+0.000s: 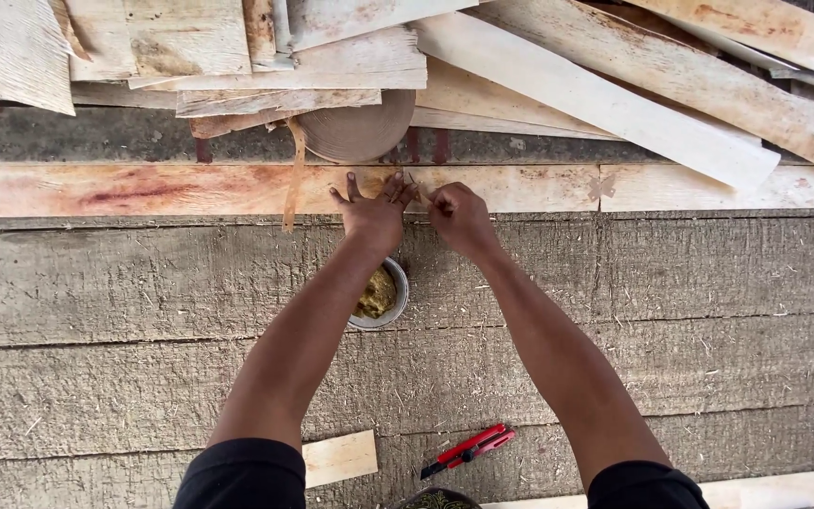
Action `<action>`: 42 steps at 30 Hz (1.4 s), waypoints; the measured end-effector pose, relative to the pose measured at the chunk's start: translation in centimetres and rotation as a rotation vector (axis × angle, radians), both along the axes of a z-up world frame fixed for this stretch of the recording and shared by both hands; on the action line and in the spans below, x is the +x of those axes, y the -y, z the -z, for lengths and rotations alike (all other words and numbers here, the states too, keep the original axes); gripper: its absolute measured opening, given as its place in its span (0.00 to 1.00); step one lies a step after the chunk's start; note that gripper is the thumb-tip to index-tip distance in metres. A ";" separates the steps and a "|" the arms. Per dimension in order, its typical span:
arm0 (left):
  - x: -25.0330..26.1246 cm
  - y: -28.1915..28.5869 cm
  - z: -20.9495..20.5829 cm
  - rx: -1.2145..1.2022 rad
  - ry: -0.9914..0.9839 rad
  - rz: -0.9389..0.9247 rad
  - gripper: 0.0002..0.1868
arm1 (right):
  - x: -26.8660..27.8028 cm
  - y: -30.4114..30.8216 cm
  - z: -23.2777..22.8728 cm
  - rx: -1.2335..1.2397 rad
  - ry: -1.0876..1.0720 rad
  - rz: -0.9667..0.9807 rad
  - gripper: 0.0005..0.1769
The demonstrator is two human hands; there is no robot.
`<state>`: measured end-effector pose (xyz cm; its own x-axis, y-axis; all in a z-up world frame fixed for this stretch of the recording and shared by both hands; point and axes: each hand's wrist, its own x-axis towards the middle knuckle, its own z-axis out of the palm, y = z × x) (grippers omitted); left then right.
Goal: Applying adhesive or wood filler to thin wooden strips and assembling them onto a larger wooden frame.
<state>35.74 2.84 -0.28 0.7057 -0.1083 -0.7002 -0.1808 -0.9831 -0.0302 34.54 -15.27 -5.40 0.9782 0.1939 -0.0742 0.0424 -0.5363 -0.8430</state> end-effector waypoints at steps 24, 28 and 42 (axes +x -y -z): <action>-0.4 -2.1 1.9 -0.274 0.183 -0.093 0.46 | -0.2 -4.0 -3.8 -0.081 0.137 0.273 0.30; -0.7 -2.7 0.4 -0.289 0.191 -0.107 0.43 | 0.8 -5.7 -2.1 -0.201 0.056 0.333 0.34; -7.3 -9.3 1.2 -1.115 0.859 -0.571 0.23 | -6.5 -1.2 -6.9 0.206 0.097 0.009 0.04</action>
